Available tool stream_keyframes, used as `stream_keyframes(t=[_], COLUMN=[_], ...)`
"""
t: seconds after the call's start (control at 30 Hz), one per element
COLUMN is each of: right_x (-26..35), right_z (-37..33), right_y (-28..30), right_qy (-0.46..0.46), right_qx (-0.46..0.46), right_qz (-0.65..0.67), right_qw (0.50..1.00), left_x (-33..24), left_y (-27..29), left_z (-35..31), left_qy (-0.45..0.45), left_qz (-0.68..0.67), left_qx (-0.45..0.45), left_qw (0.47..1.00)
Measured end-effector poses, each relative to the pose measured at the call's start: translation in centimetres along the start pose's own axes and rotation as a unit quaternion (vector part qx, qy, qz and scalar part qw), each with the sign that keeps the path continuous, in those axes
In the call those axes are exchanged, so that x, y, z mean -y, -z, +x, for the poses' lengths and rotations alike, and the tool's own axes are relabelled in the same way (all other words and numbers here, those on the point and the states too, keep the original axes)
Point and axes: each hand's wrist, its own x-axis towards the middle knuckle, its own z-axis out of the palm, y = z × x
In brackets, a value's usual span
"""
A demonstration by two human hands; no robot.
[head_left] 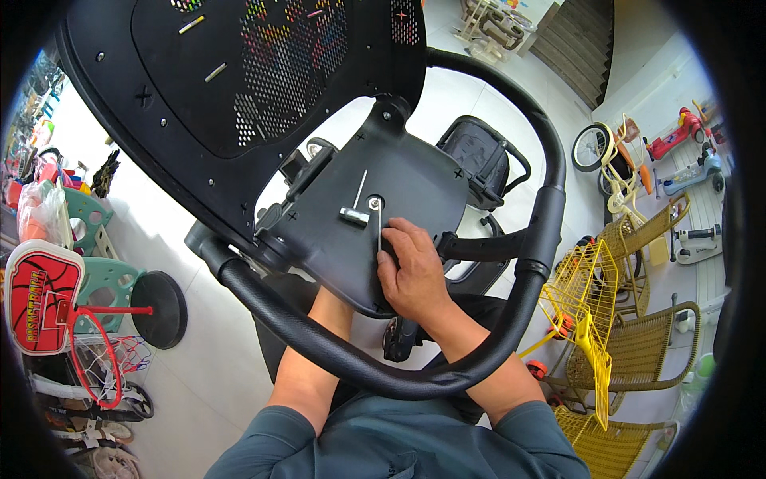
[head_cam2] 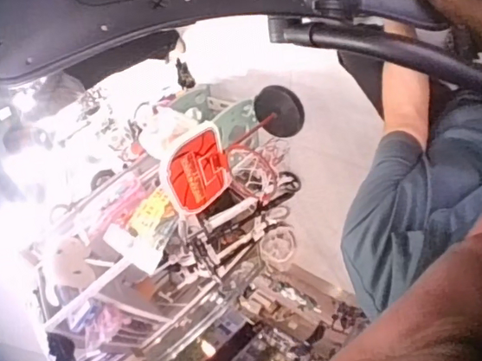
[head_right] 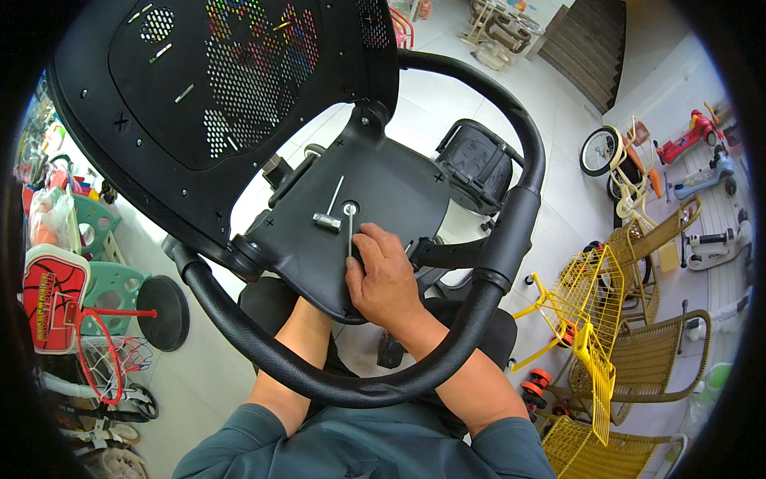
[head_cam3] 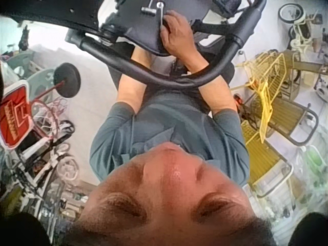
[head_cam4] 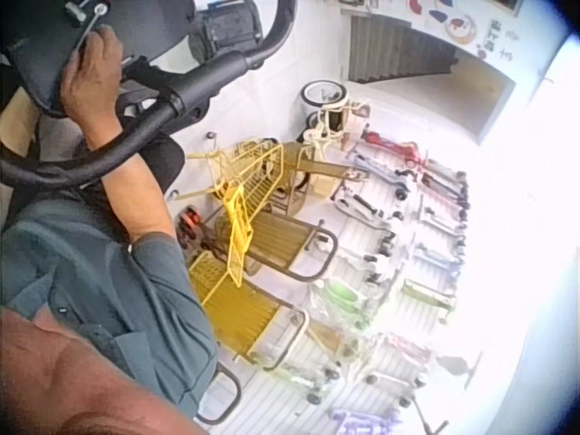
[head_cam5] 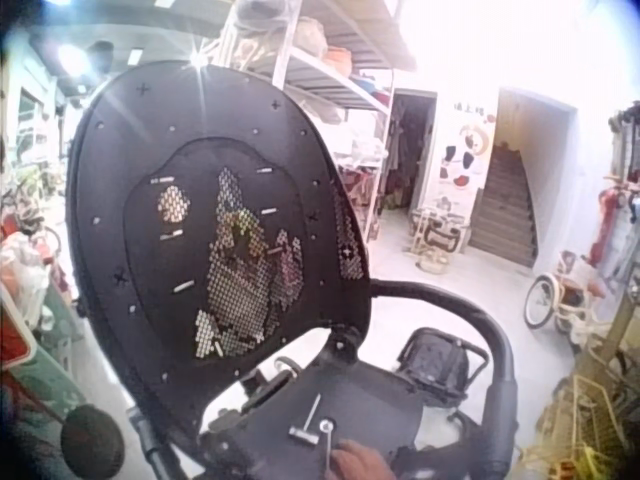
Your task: The person assembles a black plastic chair by inserting and tightening screws into the seat and backrest using a hex key. They repeatedly adjust the chair's orientation and reposition components to access fastening points.
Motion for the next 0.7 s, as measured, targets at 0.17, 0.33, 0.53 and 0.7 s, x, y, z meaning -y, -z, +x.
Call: stream_keyframes(t=[0.17,0.33,0.53,0.7], right_x=[0.0,0.1,0.2,0.3], right_z=[0.1,0.2,0.2,0.2], right_y=[0.0,0.0,0.0,0.1], right_qy=[0.007,0.004,0.008,0.002], right_qx=[0.000,0.005,0.006,0.012], right_qz=[-0.011,-0.024,-0.017,-0.026], right_qw=[1.000,1.000,1.000,1.000], left_x=[0.7,1.4,1.7,1.7], left_y=[-0.6,-0.9,-1.0,-1.0], left_z=[0.4,0.8,0.9,0.3], left_qy=[0.013,0.028,0.046,0.059], left_qz=[-0.029,-0.068,-0.112,-0.147], left_qx=[0.004,0.013,0.020,0.028], left_qw=[0.999,0.997,0.992,0.987])
